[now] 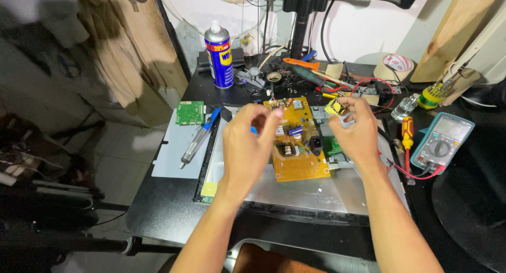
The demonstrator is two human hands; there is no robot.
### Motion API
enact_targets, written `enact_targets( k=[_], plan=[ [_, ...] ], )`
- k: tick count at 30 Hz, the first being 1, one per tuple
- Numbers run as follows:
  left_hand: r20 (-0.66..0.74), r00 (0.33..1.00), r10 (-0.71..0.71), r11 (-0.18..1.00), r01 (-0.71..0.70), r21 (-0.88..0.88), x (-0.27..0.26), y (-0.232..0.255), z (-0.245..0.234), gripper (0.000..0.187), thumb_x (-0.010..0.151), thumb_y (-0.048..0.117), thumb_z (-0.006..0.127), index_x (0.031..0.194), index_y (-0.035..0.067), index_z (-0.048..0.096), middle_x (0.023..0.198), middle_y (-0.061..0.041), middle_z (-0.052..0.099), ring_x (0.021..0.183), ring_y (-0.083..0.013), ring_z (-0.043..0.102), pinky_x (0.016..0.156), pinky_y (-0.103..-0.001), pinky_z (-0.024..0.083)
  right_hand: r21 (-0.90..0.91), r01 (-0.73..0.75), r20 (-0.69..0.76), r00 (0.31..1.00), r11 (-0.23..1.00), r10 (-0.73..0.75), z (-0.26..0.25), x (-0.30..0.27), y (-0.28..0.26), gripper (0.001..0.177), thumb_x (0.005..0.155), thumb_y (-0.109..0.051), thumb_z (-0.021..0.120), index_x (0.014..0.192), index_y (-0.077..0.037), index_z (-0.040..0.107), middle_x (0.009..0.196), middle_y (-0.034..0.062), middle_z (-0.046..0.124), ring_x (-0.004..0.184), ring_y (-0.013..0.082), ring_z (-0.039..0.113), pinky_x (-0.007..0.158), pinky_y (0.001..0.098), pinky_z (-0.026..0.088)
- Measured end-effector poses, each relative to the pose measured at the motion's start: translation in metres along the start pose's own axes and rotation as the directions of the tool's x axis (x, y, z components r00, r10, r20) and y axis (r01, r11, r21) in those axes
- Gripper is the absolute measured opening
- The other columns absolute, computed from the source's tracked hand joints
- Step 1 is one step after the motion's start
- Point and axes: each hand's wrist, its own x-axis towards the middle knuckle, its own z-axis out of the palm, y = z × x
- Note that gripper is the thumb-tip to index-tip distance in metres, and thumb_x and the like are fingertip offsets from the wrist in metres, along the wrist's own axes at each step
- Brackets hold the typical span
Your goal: The person tests components on a circuit board using a multimeter and then applies a soldering iron to various points on the back of the board.
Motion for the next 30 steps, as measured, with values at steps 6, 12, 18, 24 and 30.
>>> enact_targets(
  k=[6, 12, 18, 24, 30],
  plan=[
    [0.221, 0.975, 0.011, 0.984, 0.028, -0.175, -0.069, 0.131, -0.075, 0.025, 0.088, 0.024, 0.081, 0.088, 0.002, 0.068, 0.077, -0.006, 0.067, 0.066, -0.0192, 0.062, 0.059, -0.032, 0.048, 0.029, -0.014, -0.017, 1.000, 0.999, 0.014, 0.004, -0.003, -0.001, 0.039, 0.085, -0.004, 0.078, 0.121, -0.001, 0.063, 0.111, 0.0106, 0.067, 0.081, 0.0163, 0.062, 0.072, 0.0294, 0.052],
    [0.210, 0.977, 0.032, 0.986, 0.003, -0.167, -0.088, 0.122, -0.082, 0.027, 0.087, 0.022, 0.080, 0.096, 0.001, 0.066, 0.085, -0.010, 0.066, 0.072, -0.0222, 0.063, 0.063, -0.033, 0.050, 0.026, 0.069, -0.016, 0.997, 0.997, -0.069, 0.009, -0.008, 0.002, 0.038, 0.088, -0.003, 0.078, 0.122, 0.000, 0.063, 0.117, 0.0119, 0.066, 0.088, 0.0170, 0.065, 0.077, 0.0300, 0.054],
    [0.125, 0.991, 0.043, 0.992, -0.027, -0.127, -0.117, 0.160, -0.100, 0.030, 0.087, 0.021, 0.079, 0.103, 0.000, 0.064, 0.093, -0.013, 0.065, 0.079, -0.0252, 0.064, 0.068, -0.035, 0.051, -0.002, 0.068, -0.011, 0.998, 0.998, -0.068, 0.009, -0.013, 0.006, 0.037, 0.090, -0.001, 0.078, 0.124, 0.001, 0.062, 0.118, 0.0129, 0.065, 0.090, 0.0189, 0.065, 0.080, 0.0313, 0.055],
    [0.060, 0.995, 0.084, 0.993, -0.079, -0.091, -0.124, 0.186, -0.101, 0.035, 0.087, 0.020, 0.078, 0.110, -0.001, 0.062, 0.100, -0.017, 0.064, 0.086, -0.0282, 0.065, 0.072, -0.036, 0.053, 0.069, 0.090, -0.041, 0.995, 0.994, -0.087, 0.007, -0.013, 0.001, 0.038, 0.090, 0.003, 0.075, 0.125, 0.002, 0.062, 0.121, 0.0135, 0.062, 0.099, 0.0193, 0.067, 0.083, 0.0309, 0.057],
    [0.068, 0.985, 0.157, 0.983, -0.149, -0.109, -0.117, 0.191, -0.076, 0.041, 0.086, 0.019, 0.077, 0.118, -0.002, 0.061, 0.108, -0.020, 0.063, 0.093, -0.0312, 0.066, 0.077, -0.037, 0.055, 0.161, 0.107, -0.054, 0.994, 0.981, -0.099, -0.020, -0.009, -0.024, 0.040, 0.089, 0.007, 0.076, 0.126, 0.003, 0.064, 0.123, 0.0132, 0.060, 0.102, 0.0175, 0.064, 0.086, 0.0286, 0.055]
  ],
)
